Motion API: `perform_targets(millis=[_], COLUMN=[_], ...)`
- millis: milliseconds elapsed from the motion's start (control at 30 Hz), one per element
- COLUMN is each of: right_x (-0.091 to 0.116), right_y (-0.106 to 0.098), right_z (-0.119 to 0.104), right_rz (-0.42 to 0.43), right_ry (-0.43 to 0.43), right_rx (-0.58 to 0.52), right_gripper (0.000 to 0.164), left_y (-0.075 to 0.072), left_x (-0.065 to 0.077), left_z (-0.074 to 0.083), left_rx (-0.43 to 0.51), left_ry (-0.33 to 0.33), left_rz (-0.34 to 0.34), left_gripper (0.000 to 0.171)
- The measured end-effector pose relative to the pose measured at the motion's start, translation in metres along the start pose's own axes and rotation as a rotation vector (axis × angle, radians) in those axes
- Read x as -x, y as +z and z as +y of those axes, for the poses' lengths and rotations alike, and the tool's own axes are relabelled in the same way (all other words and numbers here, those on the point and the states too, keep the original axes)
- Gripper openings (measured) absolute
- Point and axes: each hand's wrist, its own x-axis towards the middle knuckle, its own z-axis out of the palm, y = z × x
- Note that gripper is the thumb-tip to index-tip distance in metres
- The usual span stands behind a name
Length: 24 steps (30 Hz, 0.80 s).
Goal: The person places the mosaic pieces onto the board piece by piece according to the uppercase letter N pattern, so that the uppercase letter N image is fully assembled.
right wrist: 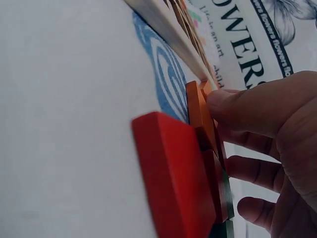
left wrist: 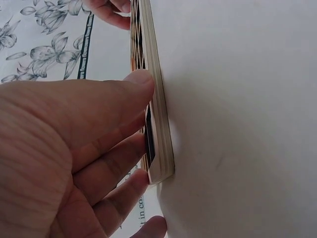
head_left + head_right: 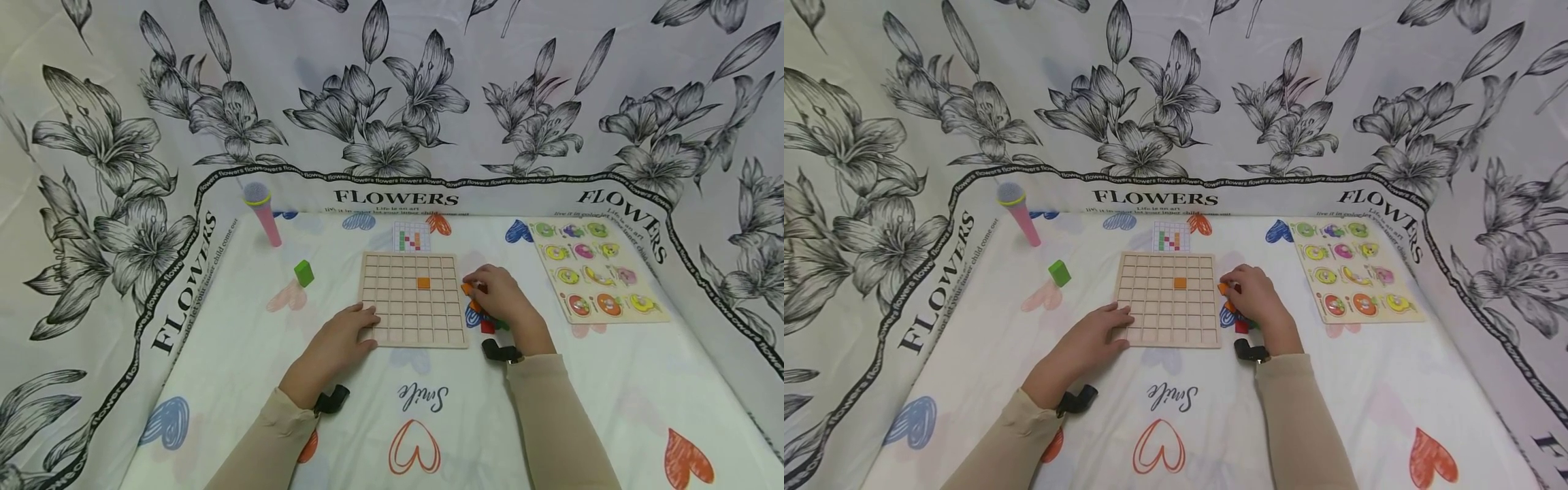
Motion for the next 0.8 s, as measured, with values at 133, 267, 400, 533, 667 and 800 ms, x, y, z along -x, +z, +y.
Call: perform_targets(millis=[133,267,400,533,667,800], right_x=[0.001,0.001,0.003,0.005,0.005,0.001], right_y=[0.0,-0.001,-0.002,-0.001,0.002,0.01], right_z=[0.0,0.001,0.001,-0.007,-0.03,-0.057], right_rz=[0.018,0.029,0.051,0.111,0.164,0.093], right_ry=[0.0,0.042,0.093,0.08,0.001,-0.075], right_rx=[-0.012,-0.063,-0.13,-0.158,-0.178,-0.197], right_gripper=[0.027,0.026,0.02,0.01,0.007,0.01], left_y=[-0.001,-0.001,0.0,0.001,0.0,0.0], left_x=[0.0,0.001,0.001,0.0,0.0,0.0], left_z=[0.001,0.001,0.0,0.0,0.001,0.002], left_rx=[0.008,0.01,0.01,0.012,0.006,0.017], left_ry=[-0.002,-0.005,-0.008,-0.009,-0.005,-0.01], left_rz=[0.0,-0.001,0.0,0.001,0.006,0.006], left_gripper=[0.048,0.048,0.049,0.049,0.049,0.049])
